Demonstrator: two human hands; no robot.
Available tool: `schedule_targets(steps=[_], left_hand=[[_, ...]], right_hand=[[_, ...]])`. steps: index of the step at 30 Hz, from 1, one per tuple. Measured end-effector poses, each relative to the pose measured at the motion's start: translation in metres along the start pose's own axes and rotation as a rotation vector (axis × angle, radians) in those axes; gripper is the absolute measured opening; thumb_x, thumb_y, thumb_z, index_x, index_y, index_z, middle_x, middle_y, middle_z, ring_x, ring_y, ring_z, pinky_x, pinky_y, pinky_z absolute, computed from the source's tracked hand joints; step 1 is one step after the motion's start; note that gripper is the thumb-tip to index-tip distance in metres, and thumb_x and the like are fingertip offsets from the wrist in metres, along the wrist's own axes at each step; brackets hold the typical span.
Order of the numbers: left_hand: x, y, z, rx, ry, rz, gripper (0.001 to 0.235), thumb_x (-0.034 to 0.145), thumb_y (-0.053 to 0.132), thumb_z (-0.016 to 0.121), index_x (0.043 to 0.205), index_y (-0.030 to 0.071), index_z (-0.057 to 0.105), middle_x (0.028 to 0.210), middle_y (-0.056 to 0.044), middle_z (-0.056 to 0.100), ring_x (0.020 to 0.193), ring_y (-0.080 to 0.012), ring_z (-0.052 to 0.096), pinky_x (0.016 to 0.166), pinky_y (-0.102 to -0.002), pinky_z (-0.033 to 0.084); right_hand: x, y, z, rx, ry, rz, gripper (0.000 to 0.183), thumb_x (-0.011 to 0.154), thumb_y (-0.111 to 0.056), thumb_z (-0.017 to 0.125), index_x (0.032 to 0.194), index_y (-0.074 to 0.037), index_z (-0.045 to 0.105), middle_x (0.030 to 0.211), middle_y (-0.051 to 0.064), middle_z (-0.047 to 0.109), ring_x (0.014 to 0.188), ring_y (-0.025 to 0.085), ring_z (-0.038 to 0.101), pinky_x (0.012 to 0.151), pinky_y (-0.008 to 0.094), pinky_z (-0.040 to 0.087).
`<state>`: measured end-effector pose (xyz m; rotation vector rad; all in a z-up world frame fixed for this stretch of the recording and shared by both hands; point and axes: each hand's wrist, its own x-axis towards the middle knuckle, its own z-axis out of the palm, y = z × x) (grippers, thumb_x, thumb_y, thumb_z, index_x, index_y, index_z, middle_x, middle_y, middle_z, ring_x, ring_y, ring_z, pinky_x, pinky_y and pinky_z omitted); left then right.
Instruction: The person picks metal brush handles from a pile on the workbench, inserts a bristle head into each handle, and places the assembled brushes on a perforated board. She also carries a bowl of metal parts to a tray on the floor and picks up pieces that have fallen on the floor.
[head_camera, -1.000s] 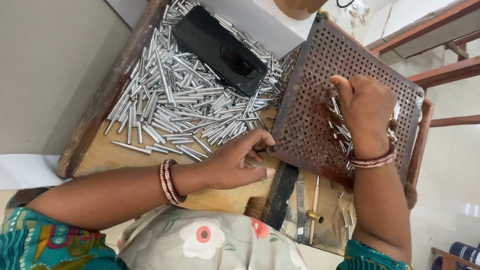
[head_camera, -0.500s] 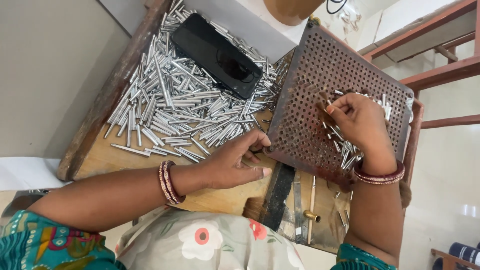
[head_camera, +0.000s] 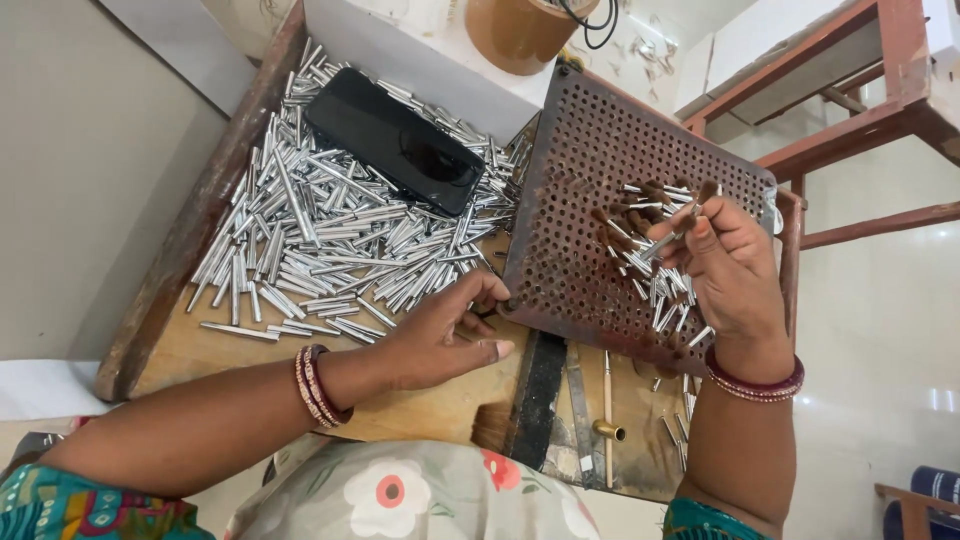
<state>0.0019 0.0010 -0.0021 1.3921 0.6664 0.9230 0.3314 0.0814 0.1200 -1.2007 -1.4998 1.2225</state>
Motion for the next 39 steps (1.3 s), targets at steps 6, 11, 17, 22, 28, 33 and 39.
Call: schedule_targets(steps=[6,11,17,22,28,33,39], left_hand=[[0.000,0.007,-0.001,-0.014,-0.005,-0.021,0.051,0.088,0.024,0.078,0.127,0.010,0.048,0.114,-0.004,0.053,0.103,-0.0131,0.058,0.088,-0.031,0.058],[-0.002,-0.003,0.001,0.007,0.022,0.049,0.051,0.089,0.023,0.079,0.129,0.009,0.049,0.115,-0.006,0.054,0.103,-0.0139,0.058,0.088,-0.030,0.058],[-0.002,0.005,-0.001,-0.002,0.015,0.023,0.051,0.090,0.024,0.078,0.129,0.010,0.049,0.118,-0.006,0.054,0.104,-0.0135,0.059,0.088,-0.030,0.058],[-0.003,0.005,-0.001,-0.024,0.013,-0.002,0.052,0.089,0.025,0.078,0.129,0.010,0.048,0.119,-0.006,0.054,0.103,-0.0130,0.059,0.087,-0.029,0.058],[-0.003,0.007,0.000,-0.044,0.016,-0.054,0.055,0.087,0.025,0.080,0.129,0.012,0.047,0.120,-0.005,0.054,0.100,-0.0127,0.060,0.084,-0.029,0.059],[-0.003,0.009,0.000,-0.068,0.011,-0.073,0.056,0.087,0.025,0.080,0.129,0.012,0.046,0.121,-0.005,0.054,0.101,-0.0129,0.061,0.084,-0.029,0.060],[-0.002,0.009,-0.001,-0.044,0.004,-0.088,0.056,0.086,0.025,0.081,0.129,0.013,0.047,0.121,-0.006,0.054,0.099,-0.0135,0.062,0.081,-0.029,0.060]], right_hand=[[-0.001,0.005,-0.005,0.099,-0.059,-0.004,0.022,0.112,-0.024,0.060,0.117,-0.003,0.064,0.102,0.008,0.072,0.083,0.011,0.066,0.078,0.025,0.054],[0.005,0.009,0.005,-0.466,0.067,-0.061,0.018,0.098,0.000,0.073,0.114,0.001,0.066,0.098,0.001,0.069,0.087,0.005,0.064,0.078,0.019,0.052],[0.020,0.011,0.033,-0.601,0.104,-0.159,0.011,0.103,0.000,0.073,0.114,0.002,0.073,0.094,0.000,0.072,0.082,0.002,0.063,0.074,0.017,0.050],[0.039,0.011,0.045,-0.753,0.123,-0.275,0.009,0.104,0.000,0.074,0.113,0.002,0.075,0.094,0.003,0.073,0.080,0.004,0.065,0.073,0.019,0.052],[0.050,0.013,0.046,-0.720,0.086,-0.188,0.009,0.103,-0.001,0.074,0.112,0.001,0.075,0.093,0.003,0.074,0.080,0.003,0.064,0.071,0.018,0.051],[0.055,0.005,0.052,-0.957,0.086,-0.123,0.015,0.105,-0.015,0.075,0.103,-0.001,0.076,0.082,0.007,0.073,0.070,0.010,0.064,0.066,0.025,0.050],[0.060,0.009,0.059,-1.437,0.008,-0.624,0.035,0.107,-0.031,0.074,0.088,-0.002,0.072,0.107,0.011,0.074,0.093,0.030,0.069,0.086,0.041,0.056]])
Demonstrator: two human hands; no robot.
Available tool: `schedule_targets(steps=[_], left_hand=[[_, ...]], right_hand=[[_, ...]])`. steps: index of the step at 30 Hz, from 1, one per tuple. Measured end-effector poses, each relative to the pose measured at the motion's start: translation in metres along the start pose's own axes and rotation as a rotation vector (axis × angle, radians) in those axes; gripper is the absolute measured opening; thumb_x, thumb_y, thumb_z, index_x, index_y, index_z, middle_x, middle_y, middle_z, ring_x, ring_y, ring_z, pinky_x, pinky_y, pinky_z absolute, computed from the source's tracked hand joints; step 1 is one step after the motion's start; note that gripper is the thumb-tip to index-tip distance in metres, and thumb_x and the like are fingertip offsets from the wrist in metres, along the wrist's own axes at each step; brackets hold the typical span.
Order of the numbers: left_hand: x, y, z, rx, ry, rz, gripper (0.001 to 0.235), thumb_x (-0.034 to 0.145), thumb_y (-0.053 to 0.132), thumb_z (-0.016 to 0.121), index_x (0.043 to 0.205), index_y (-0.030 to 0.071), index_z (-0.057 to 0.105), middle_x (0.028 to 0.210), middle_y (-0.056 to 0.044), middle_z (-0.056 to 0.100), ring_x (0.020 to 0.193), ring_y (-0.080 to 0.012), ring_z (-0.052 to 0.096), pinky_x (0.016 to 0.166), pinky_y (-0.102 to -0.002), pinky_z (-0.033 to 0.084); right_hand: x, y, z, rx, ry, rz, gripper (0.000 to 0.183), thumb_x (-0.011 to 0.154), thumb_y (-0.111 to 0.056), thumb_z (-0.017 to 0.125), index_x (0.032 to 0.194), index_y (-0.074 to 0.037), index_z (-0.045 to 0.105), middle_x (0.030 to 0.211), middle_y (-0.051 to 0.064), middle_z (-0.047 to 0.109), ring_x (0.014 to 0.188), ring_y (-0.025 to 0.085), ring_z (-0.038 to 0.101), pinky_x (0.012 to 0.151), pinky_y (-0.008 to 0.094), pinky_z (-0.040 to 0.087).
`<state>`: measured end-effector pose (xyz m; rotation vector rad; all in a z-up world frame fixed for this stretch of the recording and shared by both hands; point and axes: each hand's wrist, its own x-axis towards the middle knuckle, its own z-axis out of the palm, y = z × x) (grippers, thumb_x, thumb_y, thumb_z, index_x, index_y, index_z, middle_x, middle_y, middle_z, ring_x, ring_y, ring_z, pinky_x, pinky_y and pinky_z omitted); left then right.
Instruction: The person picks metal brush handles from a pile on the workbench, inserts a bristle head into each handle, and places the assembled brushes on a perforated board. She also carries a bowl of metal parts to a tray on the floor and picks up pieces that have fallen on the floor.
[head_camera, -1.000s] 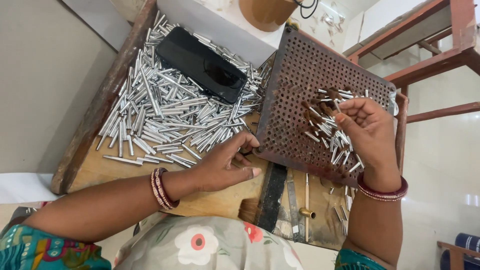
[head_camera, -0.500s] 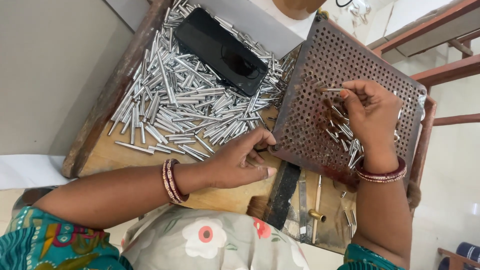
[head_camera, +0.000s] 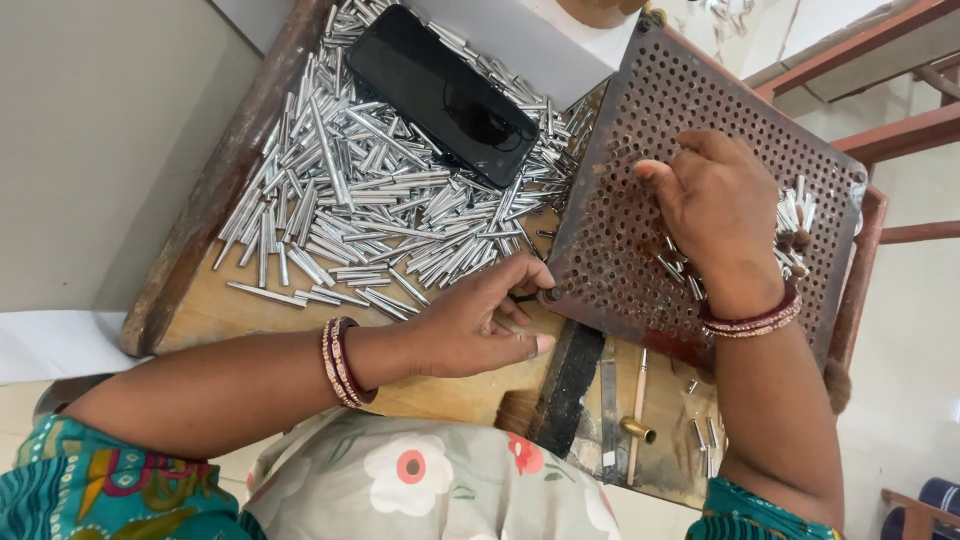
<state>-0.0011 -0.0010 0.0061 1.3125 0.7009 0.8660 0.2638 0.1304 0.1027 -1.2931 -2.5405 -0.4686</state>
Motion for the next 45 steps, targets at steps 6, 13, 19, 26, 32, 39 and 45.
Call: schedule_targets(steps=[6,13,19,26,32,39,45], left_hand=[[-0.002,-0.001,0.001,-0.004,0.011,0.047,0.054,0.088,0.023,0.080,0.130,0.012,0.048,0.120,-0.007,0.053,0.101,-0.0135,0.060,0.084,-0.029,0.060],[0.000,-0.004,0.001,0.024,0.004,0.108,0.051,0.090,0.023,0.078,0.129,0.010,0.049,0.118,-0.005,0.054,0.105,-0.0129,0.059,0.088,-0.029,0.059],[0.001,-0.009,0.001,0.030,0.014,0.155,0.050,0.091,0.022,0.079,0.129,0.010,0.049,0.117,-0.006,0.054,0.106,-0.0132,0.057,0.090,-0.030,0.058],[0.001,-0.006,0.001,0.019,0.016,0.052,0.057,0.085,0.023,0.081,0.129,0.011,0.048,0.118,-0.006,0.054,0.095,-0.0126,0.062,0.078,-0.028,0.059],[0.000,0.001,0.001,0.020,0.019,0.038,0.058,0.085,0.025,0.081,0.129,0.011,0.047,0.118,-0.007,0.055,0.094,-0.0135,0.062,0.077,-0.028,0.059],[-0.002,-0.002,0.000,0.007,0.013,0.083,0.055,0.088,0.027,0.079,0.129,0.011,0.046,0.122,-0.008,0.057,0.104,-0.0137,0.061,0.083,-0.028,0.060],[-0.001,0.002,0.000,0.006,-0.003,0.033,0.056,0.087,0.028,0.079,0.129,0.011,0.046,0.122,-0.008,0.057,0.101,-0.0140,0.062,0.082,-0.029,0.059]], right_hand=[[-0.032,-0.023,-0.052,0.160,-0.100,0.193,0.021,0.105,-0.023,0.080,0.098,-0.004,0.076,0.102,0.013,0.070,0.097,0.032,0.068,0.083,0.042,0.053],[-0.069,-0.028,-0.042,0.226,-0.266,0.297,0.012,0.091,-0.013,0.077,0.101,-0.007,0.077,0.095,0.013,0.067,0.088,0.033,0.066,0.080,0.044,0.052],[-0.058,-0.029,-0.049,0.176,-0.218,0.193,0.012,0.093,-0.009,0.073,0.103,-0.002,0.070,0.096,0.018,0.064,0.093,0.038,0.064,0.081,0.046,0.050],[-0.032,-0.008,-0.019,0.505,0.023,0.337,0.014,0.112,-0.007,0.069,0.104,0.005,0.067,0.088,0.011,0.071,0.076,0.015,0.067,0.076,0.027,0.053],[-0.010,-0.008,-0.006,0.460,0.058,0.249,0.007,0.106,-0.004,0.078,0.104,0.003,0.075,0.095,0.009,0.071,0.081,0.013,0.067,0.075,0.026,0.053],[-0.003,-0.004,0.002,0.445,-0.017,0.299,0.007,0.105,-0.008,0.078,0.105,-0.001,0.076,0.087,0.008,0.073,0.075,0.014,0.068,0.070,0.028,0.053],[0.011,0.001,0.020,-0.075,-0.033,0.185,0.045,0.103,-0.042,0.079,0.084,-0.001,0.073,0.081,0.015,0.069,0.069,0.030,0.063,0.066,0.040,0.051]])
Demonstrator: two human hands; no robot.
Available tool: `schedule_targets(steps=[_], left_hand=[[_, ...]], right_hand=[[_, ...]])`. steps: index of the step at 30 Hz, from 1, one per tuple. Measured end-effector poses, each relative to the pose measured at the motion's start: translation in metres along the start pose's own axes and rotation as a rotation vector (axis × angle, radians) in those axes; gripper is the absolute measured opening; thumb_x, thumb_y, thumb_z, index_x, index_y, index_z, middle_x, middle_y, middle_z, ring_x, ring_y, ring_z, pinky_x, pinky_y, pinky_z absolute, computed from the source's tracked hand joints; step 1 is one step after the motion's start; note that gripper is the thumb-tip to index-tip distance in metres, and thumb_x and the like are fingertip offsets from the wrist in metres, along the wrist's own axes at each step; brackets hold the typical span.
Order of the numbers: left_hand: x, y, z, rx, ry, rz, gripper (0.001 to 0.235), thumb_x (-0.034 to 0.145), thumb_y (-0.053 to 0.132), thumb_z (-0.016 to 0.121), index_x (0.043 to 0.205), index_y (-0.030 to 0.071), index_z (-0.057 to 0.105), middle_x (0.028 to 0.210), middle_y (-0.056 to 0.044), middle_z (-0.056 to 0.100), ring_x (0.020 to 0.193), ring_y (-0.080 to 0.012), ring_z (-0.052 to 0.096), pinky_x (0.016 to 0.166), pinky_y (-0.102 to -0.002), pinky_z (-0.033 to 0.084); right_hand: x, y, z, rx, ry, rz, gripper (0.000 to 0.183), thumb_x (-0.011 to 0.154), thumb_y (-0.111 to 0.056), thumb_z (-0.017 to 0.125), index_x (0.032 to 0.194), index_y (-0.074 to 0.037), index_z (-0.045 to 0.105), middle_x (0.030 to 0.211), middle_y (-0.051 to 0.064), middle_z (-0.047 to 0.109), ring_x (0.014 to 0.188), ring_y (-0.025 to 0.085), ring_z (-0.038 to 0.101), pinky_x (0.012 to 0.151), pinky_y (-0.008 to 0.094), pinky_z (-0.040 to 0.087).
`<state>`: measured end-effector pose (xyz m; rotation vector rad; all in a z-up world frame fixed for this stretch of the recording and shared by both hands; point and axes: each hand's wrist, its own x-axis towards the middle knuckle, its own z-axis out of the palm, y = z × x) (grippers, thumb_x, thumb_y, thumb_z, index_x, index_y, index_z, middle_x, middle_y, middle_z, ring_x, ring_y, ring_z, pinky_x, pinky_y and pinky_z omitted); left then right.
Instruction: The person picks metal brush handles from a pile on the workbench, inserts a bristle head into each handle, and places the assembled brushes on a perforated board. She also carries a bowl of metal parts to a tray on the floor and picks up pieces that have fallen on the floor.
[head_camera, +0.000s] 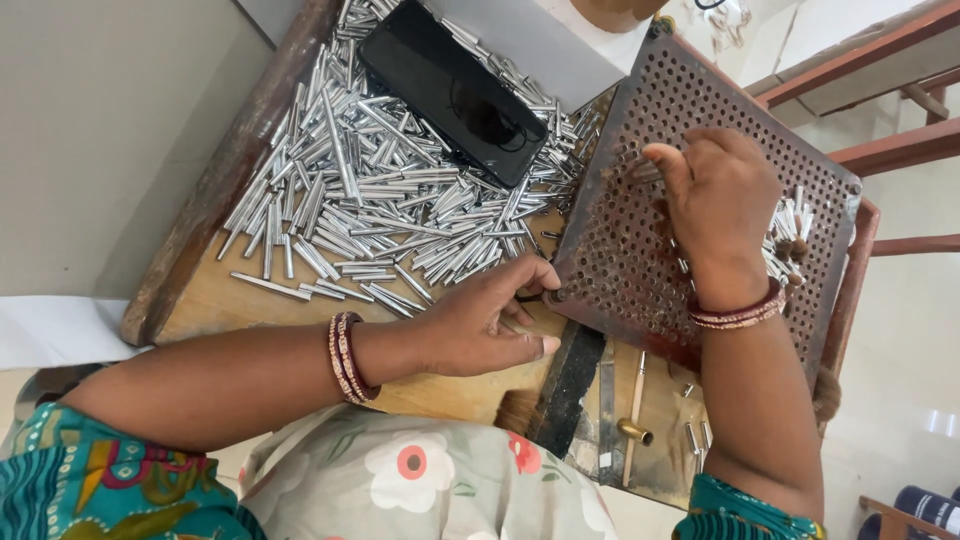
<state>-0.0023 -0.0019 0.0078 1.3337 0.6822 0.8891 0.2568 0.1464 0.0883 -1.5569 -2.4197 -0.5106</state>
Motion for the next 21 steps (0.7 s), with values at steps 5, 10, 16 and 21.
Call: schedule_targets(steps=[5,10,16,21], left_hand=[[0.001,0.001,-0.001,0.004,-0.004,-0.006,0.056,0.087,0.028,0.079,0.129,0.011,0.046,0.122,-0.008,0.057,0.100,-0.0141,0.063,0.081,-0.029,0.060],[0.001,0.000,0.000,0.007,0.001,-0.018,0.056,0.086,0.027,0.080,0.128,0.012,0.046,0.121,-0.007,0.056,0.098,-0.0136,0.063,0.080,-0.029,0.060],[0.001,-0.003,0.000,0.018,-0.008,0.018,0.053,0.087,0.025,0.079,0.127,0.012,0.048,0.118,-0.005,0.055,0.099,-0.0130,0.061,0.083,-0.028,0.059],[0.000,-0.003,0.001,0.012,0.001,0.060,0.051,0.088,0.023,0.079,0.128,0.011,0.049,0.117,-0.005,0.054,0.102,-0.0129,0.059,0.086,-0.028,0.059]], right_hand=[[0.006,-0.007,-0.003,-0.035,0.027,-0.256,0.054,0.106,-0.044,0.074,0.075,-0.001,0.069,0.114,0.010,0.075,0.099,0.029,0.070,0.086,0.040,0.057],[-0.008,-0.018,-0.036,0.116,-0.029,-0.160,0.020,0.108,-0.021,0.071,0.103,-0.002,0.073,0.128,0.014,0.071,0.112,0.033,0.067,0.097,0.043,0.054],[-0.029,-0.018,-0.076,0.231,-0.072,-0.213,0.036,0.085,0.002,0.067,0.120,-0.004,0.074,0.124,0.024,0.068,0.108,0.041,0.066,0.092,0.046,0.052],[-0.071,0.020,-0.067,0.243,-0.255,0.195,0.021,0.096,-0.016,0.079,0.116,-0.011,0.077,0.106,0.015,0.071,0.089,0.029,0.072,0.078,0.040,0.055]])
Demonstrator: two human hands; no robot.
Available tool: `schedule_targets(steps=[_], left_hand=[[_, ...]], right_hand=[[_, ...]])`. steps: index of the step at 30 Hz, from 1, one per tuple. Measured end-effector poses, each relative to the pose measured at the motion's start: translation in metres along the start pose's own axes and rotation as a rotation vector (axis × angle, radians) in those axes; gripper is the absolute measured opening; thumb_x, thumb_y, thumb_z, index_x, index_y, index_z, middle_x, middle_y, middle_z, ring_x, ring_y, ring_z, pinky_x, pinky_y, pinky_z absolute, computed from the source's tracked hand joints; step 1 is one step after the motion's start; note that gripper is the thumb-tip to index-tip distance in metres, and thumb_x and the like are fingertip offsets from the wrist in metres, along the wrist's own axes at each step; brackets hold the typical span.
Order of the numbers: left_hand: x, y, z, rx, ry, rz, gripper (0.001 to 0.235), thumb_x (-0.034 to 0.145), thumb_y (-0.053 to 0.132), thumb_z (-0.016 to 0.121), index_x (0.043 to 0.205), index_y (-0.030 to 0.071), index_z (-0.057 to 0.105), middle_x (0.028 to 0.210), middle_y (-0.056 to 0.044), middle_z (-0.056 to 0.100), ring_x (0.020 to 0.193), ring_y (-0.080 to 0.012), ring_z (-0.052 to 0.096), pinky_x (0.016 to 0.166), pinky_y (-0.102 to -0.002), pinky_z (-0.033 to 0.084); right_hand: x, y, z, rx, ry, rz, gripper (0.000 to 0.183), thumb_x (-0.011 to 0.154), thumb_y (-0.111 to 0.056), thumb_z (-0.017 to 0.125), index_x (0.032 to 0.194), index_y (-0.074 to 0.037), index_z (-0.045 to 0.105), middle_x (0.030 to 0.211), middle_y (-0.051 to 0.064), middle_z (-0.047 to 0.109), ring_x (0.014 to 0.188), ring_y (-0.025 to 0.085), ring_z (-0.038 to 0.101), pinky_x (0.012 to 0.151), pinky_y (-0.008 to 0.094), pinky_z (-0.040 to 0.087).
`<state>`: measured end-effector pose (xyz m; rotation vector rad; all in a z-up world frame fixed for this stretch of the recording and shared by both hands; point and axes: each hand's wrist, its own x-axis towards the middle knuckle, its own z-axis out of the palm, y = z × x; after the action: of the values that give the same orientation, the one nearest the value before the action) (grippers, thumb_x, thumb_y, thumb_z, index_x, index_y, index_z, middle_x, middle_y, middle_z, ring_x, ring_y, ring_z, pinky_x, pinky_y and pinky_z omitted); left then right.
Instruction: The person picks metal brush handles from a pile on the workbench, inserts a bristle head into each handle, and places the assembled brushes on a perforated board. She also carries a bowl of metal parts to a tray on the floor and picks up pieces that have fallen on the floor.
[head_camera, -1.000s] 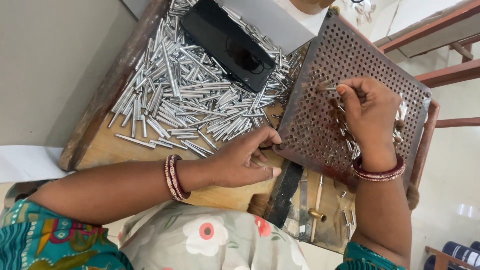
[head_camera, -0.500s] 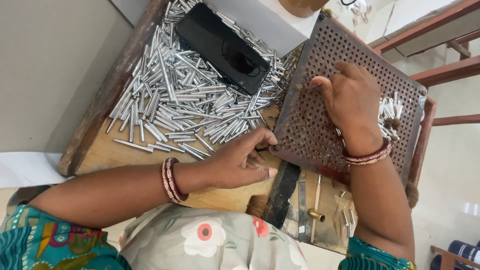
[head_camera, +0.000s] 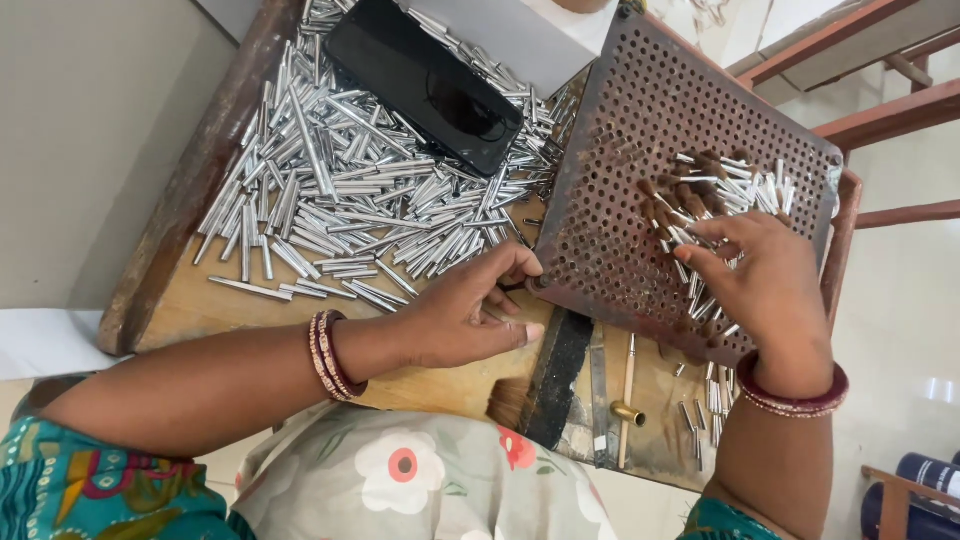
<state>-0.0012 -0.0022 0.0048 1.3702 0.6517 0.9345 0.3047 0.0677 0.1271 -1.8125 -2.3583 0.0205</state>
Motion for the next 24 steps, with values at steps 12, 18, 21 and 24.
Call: schedule_targets(steps=[12,18,21,24], left_hand=[[0.000,0.001,-0.001,0.028,-0.002,0.015,0.050,0.090,0.024,0.078,0.129,0.012,0.049,0.117,-0.006,0.054,0.102,-0.0131,0.059,0.085,-0.030,0.058],[0.000,-0.003,0.001,0.000,0.013,-0.064,0.057,0.085,0.024,0.080,0.129,0.013,0.047,0.120,-0.005,0.053,0.096,-0.0135,0.063,0.077,-0.029,0.060],[0.000,-0.002,0.001,-0.001,0.010,-0.079,0.058,0.083,0.024,0.081,0.129,0.013,0.047,0.120,-0.006,0.053,0.094,-0.0136,0.064,0.075,-0.029,0.059],[0.000,-0.002,0.001,-0.007,0.013,-0.083,0.058,0.084,0.025,0.082,0.129,0.013,0.047,0.119,-0.007,0.054,0.094,-0.0142,0.063,0.075,-0.029,0.059]], right_hand=[[0.013,-0.018,0.017,-0.009,-0.037,-0.074,0.017,0.089,-0.021,0.080,0.097,-0.007,0.074,0.087,0.012,0.063,0.072,0.031,0.062,0.067,0.044,0.050],[0.026,-0.019,0.015,0.192,0.072,0.003,0.018,0.106,-0.016,0.074,0.110,-0.001,0.066,0.088,0.010,0.071,0.077,0.017,0.069,0.070,0.030,0.053],[0.041,-0.018,0.030,0.388,0.174,-0.044,0.012,0.108,-0.009,0.075,0.112,0.001,0.071,0.092,0.008,0.073,0.081,0.009,0.067,0.075,0.022,0.053],[0.055,-0.019,0.039,0.563,0.155,-0.061,0.010,0.107,-0.006,0.075,0.113,0.002,0.073,0.095,0.002,0.073,0.083,0.003,0.065,0.075,0.019,0.053]])
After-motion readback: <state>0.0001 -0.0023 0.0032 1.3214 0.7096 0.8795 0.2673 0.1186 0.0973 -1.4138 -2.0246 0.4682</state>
